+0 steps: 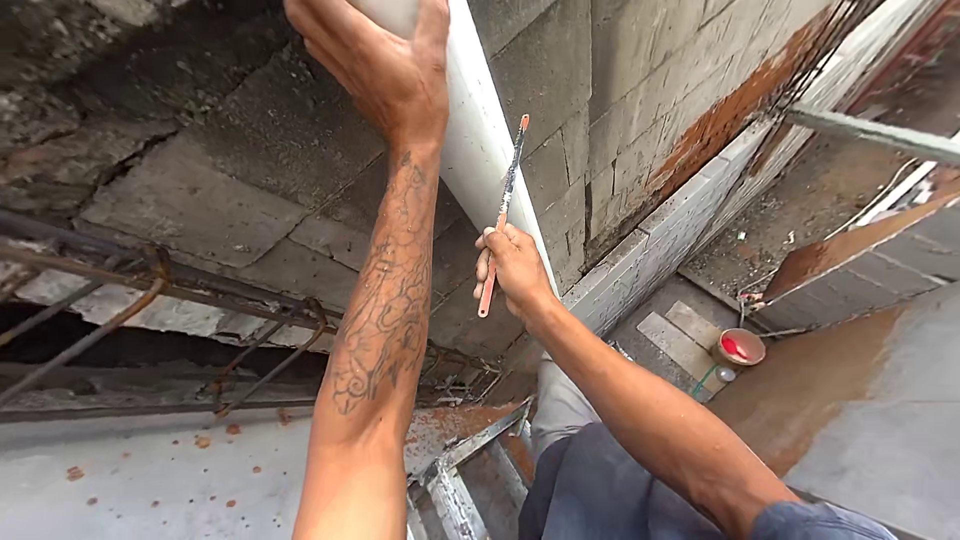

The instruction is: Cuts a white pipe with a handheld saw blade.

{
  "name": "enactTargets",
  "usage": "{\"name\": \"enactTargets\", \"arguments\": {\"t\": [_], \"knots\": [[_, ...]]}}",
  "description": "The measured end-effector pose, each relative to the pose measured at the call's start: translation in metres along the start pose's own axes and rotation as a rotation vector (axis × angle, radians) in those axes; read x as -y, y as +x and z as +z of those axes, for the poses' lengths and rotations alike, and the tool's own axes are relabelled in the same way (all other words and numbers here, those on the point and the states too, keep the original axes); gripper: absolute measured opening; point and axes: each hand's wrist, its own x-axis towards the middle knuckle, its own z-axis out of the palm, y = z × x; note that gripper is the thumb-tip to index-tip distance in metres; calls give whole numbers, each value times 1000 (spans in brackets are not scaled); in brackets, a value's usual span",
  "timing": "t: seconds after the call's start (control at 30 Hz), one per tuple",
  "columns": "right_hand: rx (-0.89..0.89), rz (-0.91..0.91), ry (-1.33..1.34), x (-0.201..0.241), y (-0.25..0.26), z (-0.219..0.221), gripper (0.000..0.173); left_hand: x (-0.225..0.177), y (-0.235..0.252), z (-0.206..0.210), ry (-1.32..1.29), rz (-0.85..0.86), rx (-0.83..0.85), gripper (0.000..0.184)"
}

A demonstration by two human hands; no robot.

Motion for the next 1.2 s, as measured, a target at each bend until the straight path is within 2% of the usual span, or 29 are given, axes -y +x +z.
{"name": "enactTargets", "arguments": {"t": [0.1, 0.17, 0.23, 0.33, 0.37, 0.47, 0.53, 0.63, 0.73, 0.87, 1.03, 1.13, 1.2], "knots": [[54, -12, -18, -1, -3, -11, 33, 11, -42, -21, -140, 70, 51, 96], [87, -14, -18, -2, -4, -14, 32, 16, -81, -45, -282, 24, 163, 89], [102, -18, -21, -2, -7, -15, 31, 21, -115, -67, -405, -176, 359, 76], [130, -19, -52, -4, -13, -12, 29, 37, -140, -81, -629, -704, 760, 43], [146, -14, -55, -7, -14, -10, 28, 46, -146, -80, -688, -814, 878, 36], [132, -5, -84, -11, -16, -9, 30, 57, -158, -74, -919, -962, 1067, 38], [120, -12, -126, -12, -14, -13, 30, 59, -161, -69, -1086, -966, 1087, 39], [118, -26, -137, -12, -18, -16, 28, 55, -165, -62, -1186, -980, 968, 33], [89, -34, -130, -12, -28, -18, 27, 42, -168, -60, -1145, -967, 860, 31], [82, 20, -87, -17, -52, -21, 24, 32, -172, -60, -1065, -932, 795, 27], [89, 44, -64, -21, -72, -24, 21, 20, -180, -72, -975, -888, 865, 20], [84, 41, -63, -25, -72, -31, 20, 21, -181, -63, -1058, -955, 776, 24], [70, 41, -57, -26, -73, -33, 21, 18, -185, -65, -1045, -959, 778, 23]]}}
